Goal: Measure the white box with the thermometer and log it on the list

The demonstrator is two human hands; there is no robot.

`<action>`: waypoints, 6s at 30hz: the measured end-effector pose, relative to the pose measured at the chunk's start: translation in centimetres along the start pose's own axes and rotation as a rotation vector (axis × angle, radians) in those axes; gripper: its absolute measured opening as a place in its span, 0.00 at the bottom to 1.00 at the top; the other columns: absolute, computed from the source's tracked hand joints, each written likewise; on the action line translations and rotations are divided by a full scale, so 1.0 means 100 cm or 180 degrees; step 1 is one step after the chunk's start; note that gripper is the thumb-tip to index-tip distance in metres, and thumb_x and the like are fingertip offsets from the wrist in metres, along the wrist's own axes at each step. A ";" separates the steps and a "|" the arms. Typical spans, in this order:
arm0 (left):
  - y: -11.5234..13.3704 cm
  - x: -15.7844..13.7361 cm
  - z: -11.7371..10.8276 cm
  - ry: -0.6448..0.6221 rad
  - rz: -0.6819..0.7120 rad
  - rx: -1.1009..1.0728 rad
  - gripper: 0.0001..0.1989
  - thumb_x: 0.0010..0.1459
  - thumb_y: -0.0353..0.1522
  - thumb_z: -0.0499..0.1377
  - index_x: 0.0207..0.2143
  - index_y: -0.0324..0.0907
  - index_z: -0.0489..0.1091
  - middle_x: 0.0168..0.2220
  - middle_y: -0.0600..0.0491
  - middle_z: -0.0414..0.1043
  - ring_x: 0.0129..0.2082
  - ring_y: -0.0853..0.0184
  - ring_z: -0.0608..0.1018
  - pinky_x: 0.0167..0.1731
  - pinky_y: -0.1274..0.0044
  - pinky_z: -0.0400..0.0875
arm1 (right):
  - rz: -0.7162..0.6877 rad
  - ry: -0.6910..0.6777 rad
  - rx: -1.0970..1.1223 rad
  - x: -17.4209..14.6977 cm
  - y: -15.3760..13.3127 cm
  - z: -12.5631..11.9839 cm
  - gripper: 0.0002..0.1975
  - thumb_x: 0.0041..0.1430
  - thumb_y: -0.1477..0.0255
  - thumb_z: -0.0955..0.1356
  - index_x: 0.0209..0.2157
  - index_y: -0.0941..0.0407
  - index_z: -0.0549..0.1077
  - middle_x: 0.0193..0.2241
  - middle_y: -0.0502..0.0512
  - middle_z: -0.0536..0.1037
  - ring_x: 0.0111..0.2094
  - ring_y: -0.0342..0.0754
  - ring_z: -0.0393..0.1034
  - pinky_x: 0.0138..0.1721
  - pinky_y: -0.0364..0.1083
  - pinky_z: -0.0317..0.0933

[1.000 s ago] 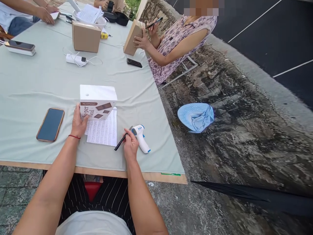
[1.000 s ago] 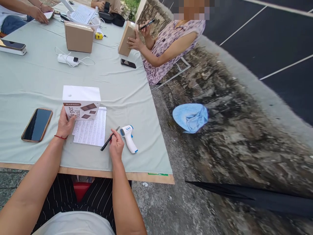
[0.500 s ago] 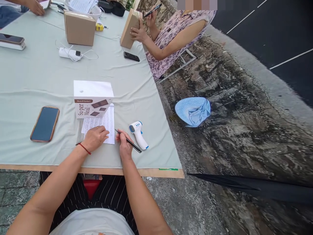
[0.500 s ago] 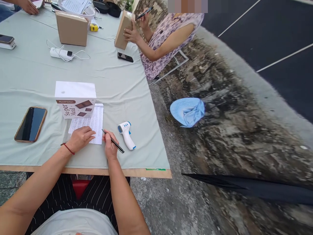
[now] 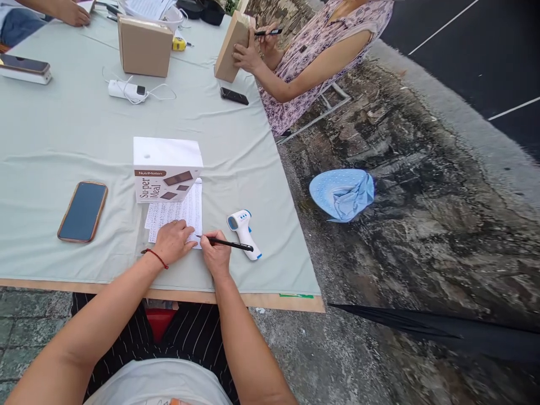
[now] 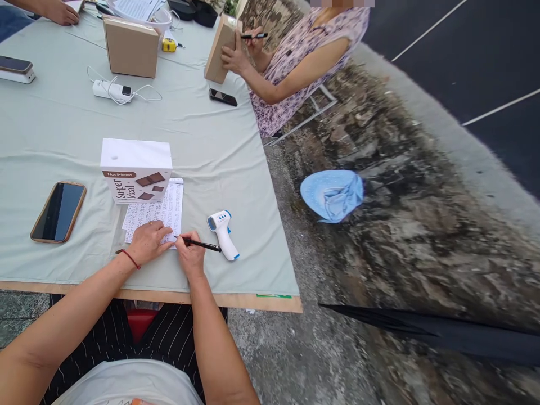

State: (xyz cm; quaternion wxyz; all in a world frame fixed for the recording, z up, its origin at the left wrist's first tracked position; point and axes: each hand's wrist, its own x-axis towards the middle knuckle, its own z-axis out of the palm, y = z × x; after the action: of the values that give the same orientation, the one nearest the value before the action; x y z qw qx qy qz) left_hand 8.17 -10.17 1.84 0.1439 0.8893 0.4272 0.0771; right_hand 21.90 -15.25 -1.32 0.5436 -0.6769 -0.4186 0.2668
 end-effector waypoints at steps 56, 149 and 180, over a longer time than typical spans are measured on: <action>0.000 0.002 0.001 -0.0037 -0.0007 0.0073 0.11 0.62 0.40 0.59 0.40 0.42 0.74 0.38 0.48 0.72 0.41 0.61 0.74 0.36 0.72 0.67 | 0.0016 -0.0072 -0.0045 0.000 -0.003 0.001 0.06 0.46 0.66 0.64 0.22 0.53 0.66 0.19 0.46 0.67 0.24 0.43 0.60 0.28 0.45 0.59; -0.113 0.014 -0.035 0.2207 -0.1041 -0.3320 0.29 0.50 0.53 0.62 0.44 0.39 0.73 0.41 0.47 0.78 0.42 0.61 0.79 0.40 0.72 0.73 | 0.0242 -0.0392 0.1657 0.014 -0.090 0.015 0.17 0.53 0.54 0.66 0.29 0.55 0.70 0.23 0.48 0.69 0.25 0.44 0.62 0.27 0.43 0.58; -0.092 0.006 -0.045 0.1994 -0.1149 -0.3579 0.31 0.45 0.47 0.69 0.48 0.40 0.73 0.45 0.46 0.78 0.44 0.57 0.79 0.43 0.69 0.74 | 0.0365 -0.0774 0.1830 0.020 -0.102 0.057 0.20 0.49 0.52 0.71 0.33 0.55 0.74 0.20 0.48 0.70 0.27 0.47 0.67 0.28 0.45 0.62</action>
State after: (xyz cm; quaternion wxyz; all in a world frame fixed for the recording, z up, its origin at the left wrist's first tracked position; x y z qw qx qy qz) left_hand 0.63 -3.39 3.11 0.4653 0.5290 0.4857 0.5174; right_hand 15.44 -10.02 7.11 0.6426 -0.4811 -0.3491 0.4834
